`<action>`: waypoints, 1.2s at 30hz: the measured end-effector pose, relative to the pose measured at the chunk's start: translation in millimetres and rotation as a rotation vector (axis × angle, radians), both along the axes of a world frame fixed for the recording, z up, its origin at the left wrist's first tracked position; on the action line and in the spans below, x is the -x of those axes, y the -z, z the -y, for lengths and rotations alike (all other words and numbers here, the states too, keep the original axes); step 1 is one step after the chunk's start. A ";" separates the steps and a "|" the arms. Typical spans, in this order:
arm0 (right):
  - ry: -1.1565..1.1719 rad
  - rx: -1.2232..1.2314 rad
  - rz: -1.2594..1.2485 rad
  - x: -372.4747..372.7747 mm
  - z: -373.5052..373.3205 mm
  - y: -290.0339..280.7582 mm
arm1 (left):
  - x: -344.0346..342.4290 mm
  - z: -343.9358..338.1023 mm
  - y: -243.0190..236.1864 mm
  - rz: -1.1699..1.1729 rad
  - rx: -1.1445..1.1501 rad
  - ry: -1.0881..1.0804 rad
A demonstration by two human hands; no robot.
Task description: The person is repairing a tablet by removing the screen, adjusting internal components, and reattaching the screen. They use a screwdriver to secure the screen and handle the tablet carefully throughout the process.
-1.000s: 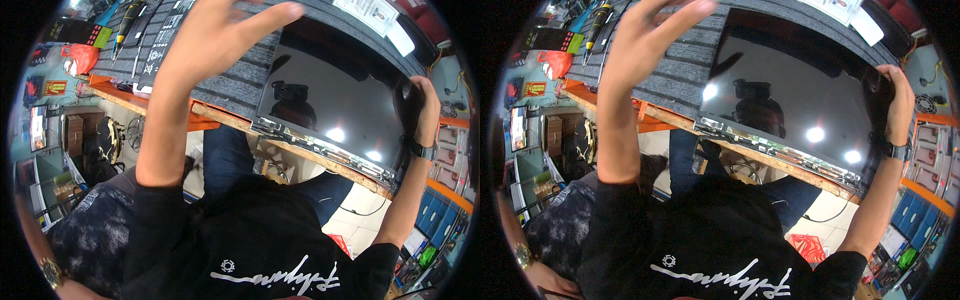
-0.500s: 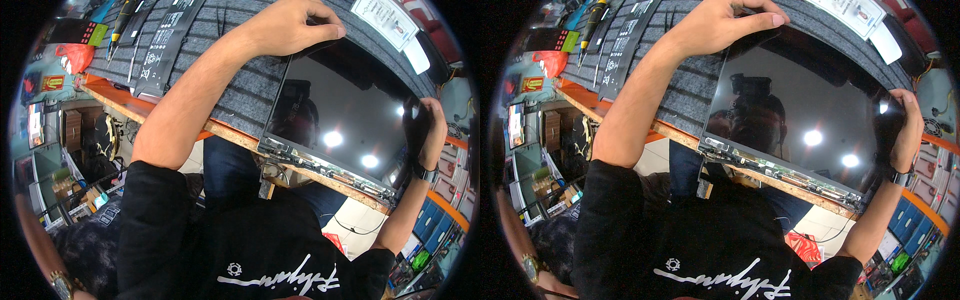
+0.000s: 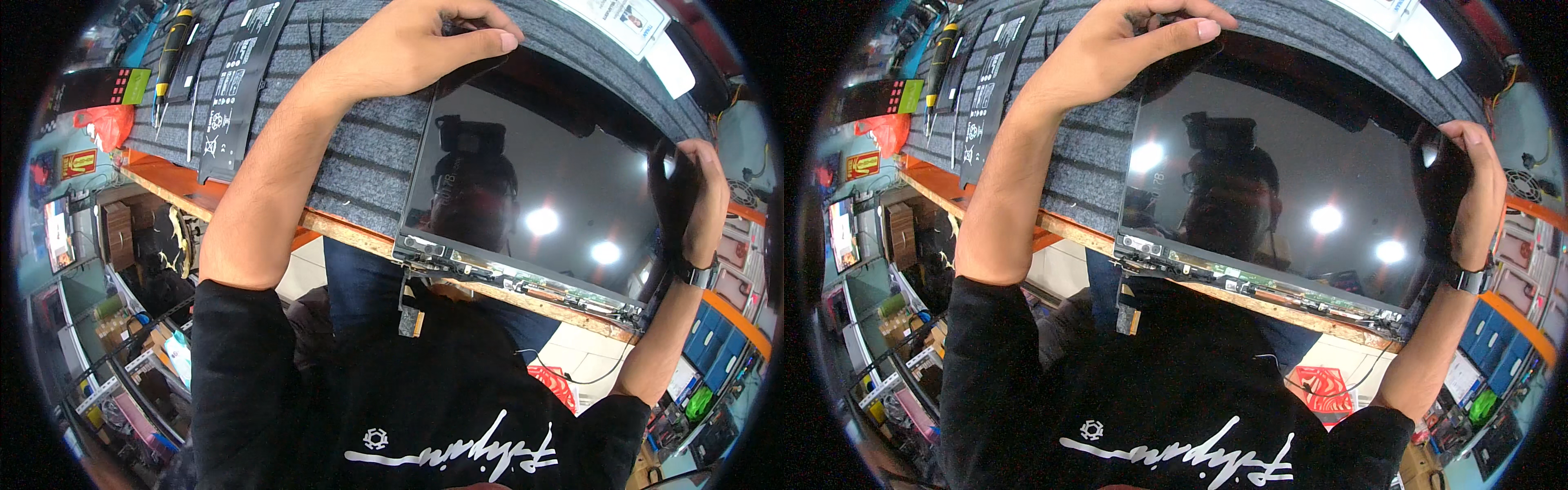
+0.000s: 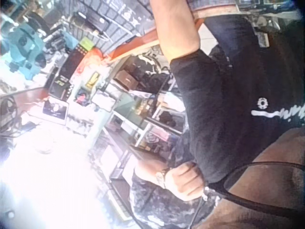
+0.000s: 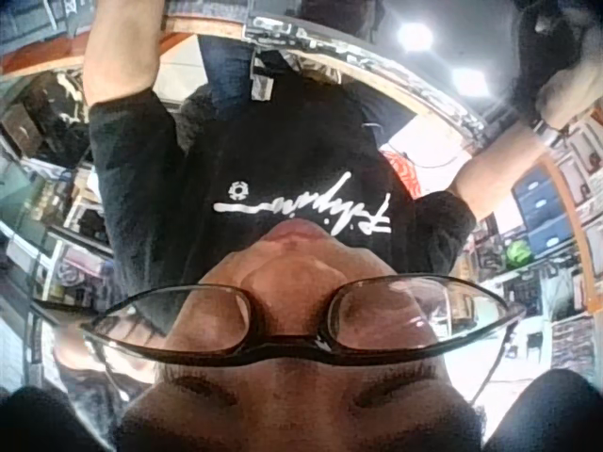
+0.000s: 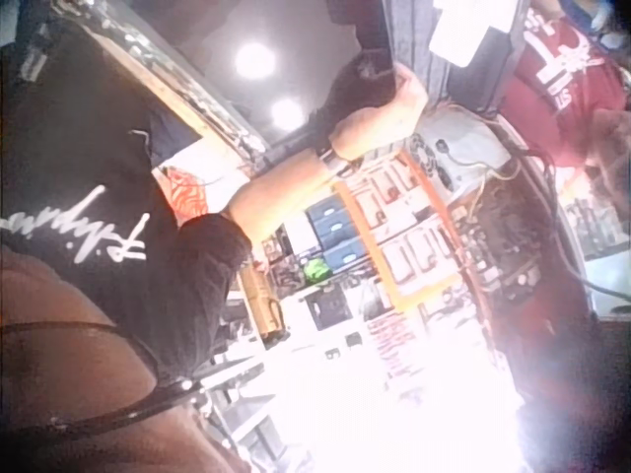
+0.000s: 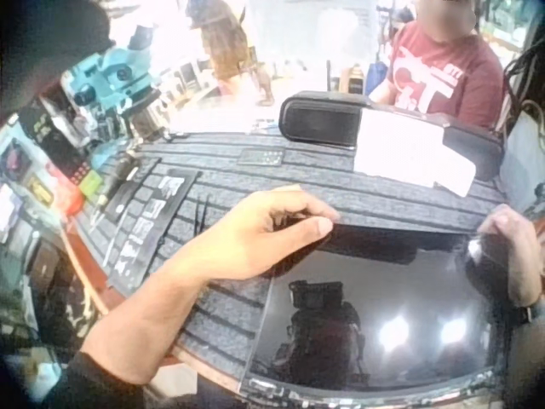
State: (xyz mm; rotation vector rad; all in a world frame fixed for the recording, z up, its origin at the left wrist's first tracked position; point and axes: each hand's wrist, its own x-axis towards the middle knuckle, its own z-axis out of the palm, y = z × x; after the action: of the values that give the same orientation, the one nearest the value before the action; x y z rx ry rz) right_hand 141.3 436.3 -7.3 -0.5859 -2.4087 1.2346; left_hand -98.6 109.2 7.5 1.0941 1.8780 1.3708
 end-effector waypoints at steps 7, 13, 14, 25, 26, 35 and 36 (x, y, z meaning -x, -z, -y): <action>0.001 0.033 -0.006 -4.6 4.9 -2.2 | -3.8 -7.4 2.4 -0.114 -0.029 -0.007; -0.224 -0.160 -0.184 2.8 -11.2 10.0 | -0.7 -2.1 7.9 -0.440 0.111 0.030; -0.333 -0.298 -0.131 -3.4 -22.2 4.2 | -0.8 -7.6 7.7 -0.404 0.102 0.035; -0.039 -0.290 -0.055 3.3 -4.5 9.1 | 14.2 7.8 26.1 -0.360 0.156 -0.106; -0.070 -0.308 -0.008 2.4 -6.5 5.3 | 10.7 5.2 24.5 -0.368 0.141 -0.089; 0.051 -0.504 -0.120 7.7 0.4 21.5 | 12.6 4.8 27.6 -0.346 0.116 -0.100; 0.044 -0.496 -0.123 6.8 0.2 18.0 | 14.6 7.1 27.8 -0.327 0.118 -0.117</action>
State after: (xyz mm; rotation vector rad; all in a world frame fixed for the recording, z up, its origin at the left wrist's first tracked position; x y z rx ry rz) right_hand 134.5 436.2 -25.3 -0.3943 -2.4485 0.5935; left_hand -113.2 102.1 -20.3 1.2231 2.2579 1.1789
